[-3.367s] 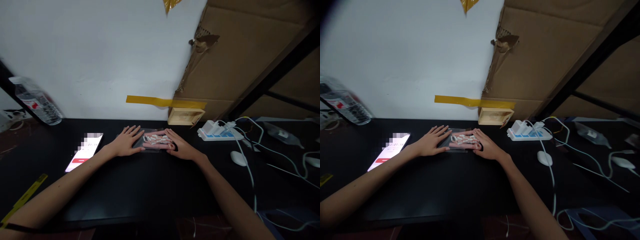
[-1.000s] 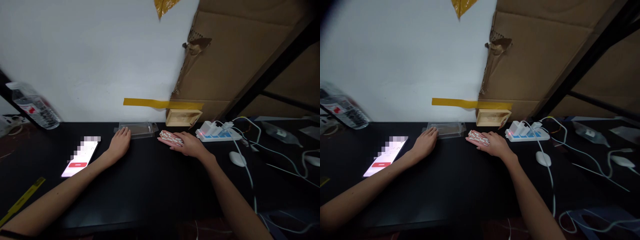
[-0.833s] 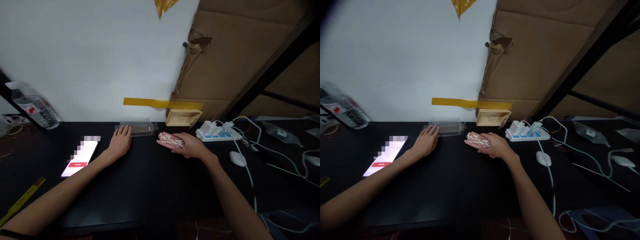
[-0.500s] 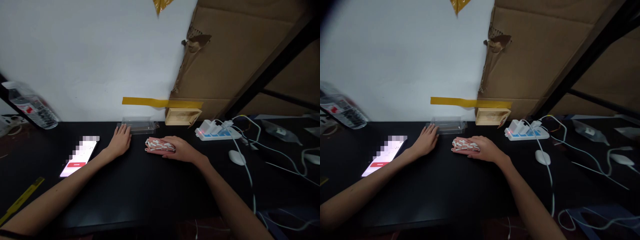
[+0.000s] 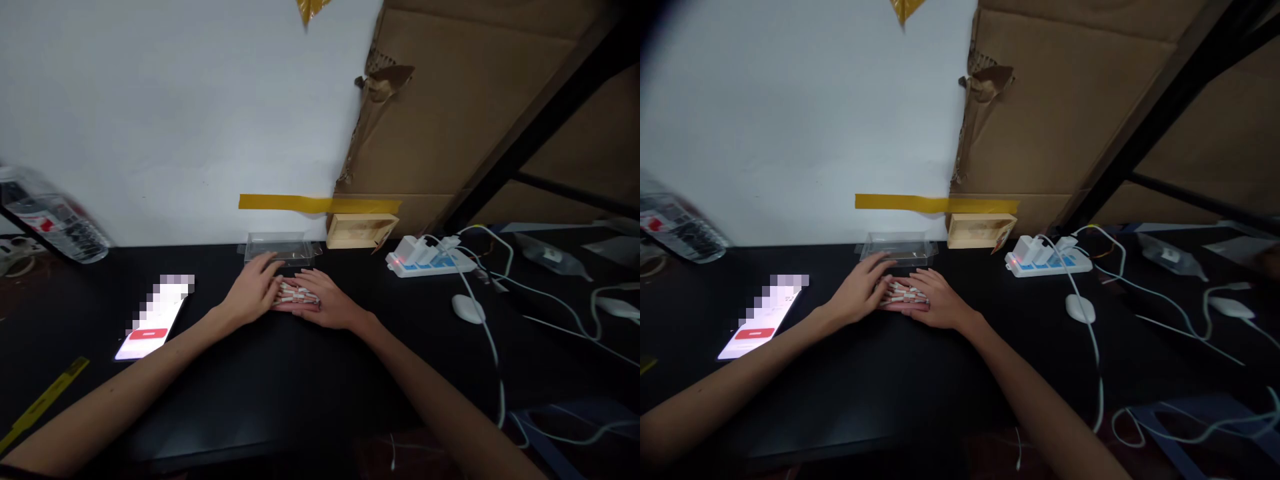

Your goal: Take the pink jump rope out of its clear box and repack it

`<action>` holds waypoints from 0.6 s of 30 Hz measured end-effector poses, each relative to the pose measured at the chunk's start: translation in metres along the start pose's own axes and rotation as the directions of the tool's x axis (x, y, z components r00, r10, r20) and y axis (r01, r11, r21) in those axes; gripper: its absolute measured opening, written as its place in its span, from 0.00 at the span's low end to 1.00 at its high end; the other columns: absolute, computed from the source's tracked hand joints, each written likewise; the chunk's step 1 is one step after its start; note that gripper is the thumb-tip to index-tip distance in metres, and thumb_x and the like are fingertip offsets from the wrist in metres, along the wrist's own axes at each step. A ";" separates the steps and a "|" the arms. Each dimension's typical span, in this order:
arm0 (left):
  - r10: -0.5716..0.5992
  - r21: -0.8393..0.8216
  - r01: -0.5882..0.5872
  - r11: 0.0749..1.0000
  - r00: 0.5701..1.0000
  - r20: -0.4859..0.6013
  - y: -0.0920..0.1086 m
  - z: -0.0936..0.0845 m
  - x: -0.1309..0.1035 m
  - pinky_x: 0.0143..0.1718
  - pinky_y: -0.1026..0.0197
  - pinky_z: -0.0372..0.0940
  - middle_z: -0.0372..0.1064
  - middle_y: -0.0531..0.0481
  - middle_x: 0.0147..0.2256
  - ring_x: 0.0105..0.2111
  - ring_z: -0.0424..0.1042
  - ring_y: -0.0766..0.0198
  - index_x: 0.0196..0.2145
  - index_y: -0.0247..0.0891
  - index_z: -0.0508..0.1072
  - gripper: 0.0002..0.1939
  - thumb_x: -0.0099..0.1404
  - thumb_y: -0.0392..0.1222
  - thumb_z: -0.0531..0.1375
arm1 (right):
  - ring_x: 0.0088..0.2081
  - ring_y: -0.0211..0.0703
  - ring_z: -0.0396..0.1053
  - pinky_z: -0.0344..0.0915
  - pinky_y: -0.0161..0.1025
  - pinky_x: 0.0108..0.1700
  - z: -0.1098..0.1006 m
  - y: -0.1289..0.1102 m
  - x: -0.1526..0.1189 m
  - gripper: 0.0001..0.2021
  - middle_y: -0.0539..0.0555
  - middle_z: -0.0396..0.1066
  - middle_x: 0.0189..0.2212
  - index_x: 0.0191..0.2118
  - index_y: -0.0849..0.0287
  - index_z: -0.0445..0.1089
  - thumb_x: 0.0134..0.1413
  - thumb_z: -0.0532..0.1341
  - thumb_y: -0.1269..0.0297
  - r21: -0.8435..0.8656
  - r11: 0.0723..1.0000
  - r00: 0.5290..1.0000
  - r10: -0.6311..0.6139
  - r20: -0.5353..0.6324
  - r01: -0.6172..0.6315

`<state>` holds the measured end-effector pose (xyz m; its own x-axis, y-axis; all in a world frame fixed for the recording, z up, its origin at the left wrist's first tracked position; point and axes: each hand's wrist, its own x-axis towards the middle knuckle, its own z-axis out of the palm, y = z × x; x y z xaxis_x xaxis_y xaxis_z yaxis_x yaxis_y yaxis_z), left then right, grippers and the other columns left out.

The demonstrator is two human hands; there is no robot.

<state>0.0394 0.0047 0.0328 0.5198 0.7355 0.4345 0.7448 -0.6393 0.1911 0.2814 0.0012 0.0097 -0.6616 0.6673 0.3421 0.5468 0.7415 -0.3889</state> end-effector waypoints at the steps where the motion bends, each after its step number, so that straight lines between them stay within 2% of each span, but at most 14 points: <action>1: 0.057 -0.046 -0.055 0.997 0.997 0.053 0.003 0.002 -0.002 0.63 0.44 0.56 0.58 0.38 0.64 0.64 0.58 0.50 0.62 0.37 0.62 0.22 0.74 0.45 0.47 | 0.65 0.57 0.59 0.49 0.63 0.67 0.000 0.001 0.000 0.33 0.61 0.66 0.62 0.67 0.52 0.59 0.58 0.63 0.52 0.006 1.000 1.000 -0.008 -0.009 0.008; 3: 0.153 -0.093 -0.141 0.986 0.978 0.144 0.006 0.007 -0.006 0.63 0.45 0.56 0.58 0.37 0.64 0.64 0.58 0.50 0.65 0.37 0.58 0.26 0.74 0.49 0.49 | 0.65 0.57 0.60 0.49 0.64 0.67 -0.001 0.000 0.000 0.32 0.62 0.66 0.62 0.66 0.55 0.58 0.59 0.62 0.51 -0.002 1.000 1.000 -0.017 -0.015 0.017; 5: 0.178 -0.080 -0.166 0.983 0.966 0.186 0.006 0.014 -0.010 0.64 0.44 0.54 0.57 0.34 0.64 0.64 0.57 0.48 0.67 0.34 0.53 0.31 0.73 0.52 0.50 | 0.65 0.57 0.60 0.49 0.63 0.68 -0.004 -0.001 -0.001 0.32 0.64 0.65 0.62 0.66 0.58 0.59 0.60 0.61 0.49 -0.029 0.999 1.000 -0.018 -0.012 0.017; 9: 0.156 0.014 -0.163 0.987 0.961 0.228 0.004 0.018 -0.012 0.62 0.46 0.55 0.58 0.31 0.63 0.63 0.59 0.46 0.67 0.27 0.54 0.34 0.74 0.55 0.49 | 0.67 0.57 0.57 0.48 0.63 0.68 -0.013 0.002 -0.007 0.32 0.63 0.63 0.64 0.66 0.57 0.59 0.62 0.58 0.46 -0.077 0.997 1.000 0.012 0.002 -0.012; 13: 0.101 0.129 -0.130 0.983 0.972 0.212 0.005 0.014 -0.012 0.59 0.47 0.58 0.62 0.34 0.60 0.59 0.63 0.46 0.65 0.32 0.57 0.31 0.75 0.58 0.46 | 0.69 0.59 0.51 0.53 0.62 0.67 -0.020 0.012 -0.016 0.35 0.65 0.56 0.67 0.69 0.59 0.55 0.64 0.56 0.44 -0.058 0.996 0.996 0.074 0.045 -0.072; 18: 0.033 0.171 -0.064 0.983 0.984 0.176 0.004 0.012 -0.016 0.56 0.46 0.60 0.65 0.35 0.58 0.57 0.65 0.46 0.63 0.35 0.59 0.29 0.76 0.57 0.44 | 0.71 0.56 0.46 0.50 0.60 0.69 -0.021 0.016 -0.020 0.38 0.65 0.49 0.70 0.71 0.59 0.47 0.64 0.56 0.44 -0.038 0.995 0.992 0.100 0.073 -0.097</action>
<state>0.0388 -0.0070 0.0157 0.6100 0.7418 0.2788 0.7706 -0.6373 0.0097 0.3147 0.0010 0.0145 -0.6395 0.7309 0.2384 0.6273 0.6754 -0.3878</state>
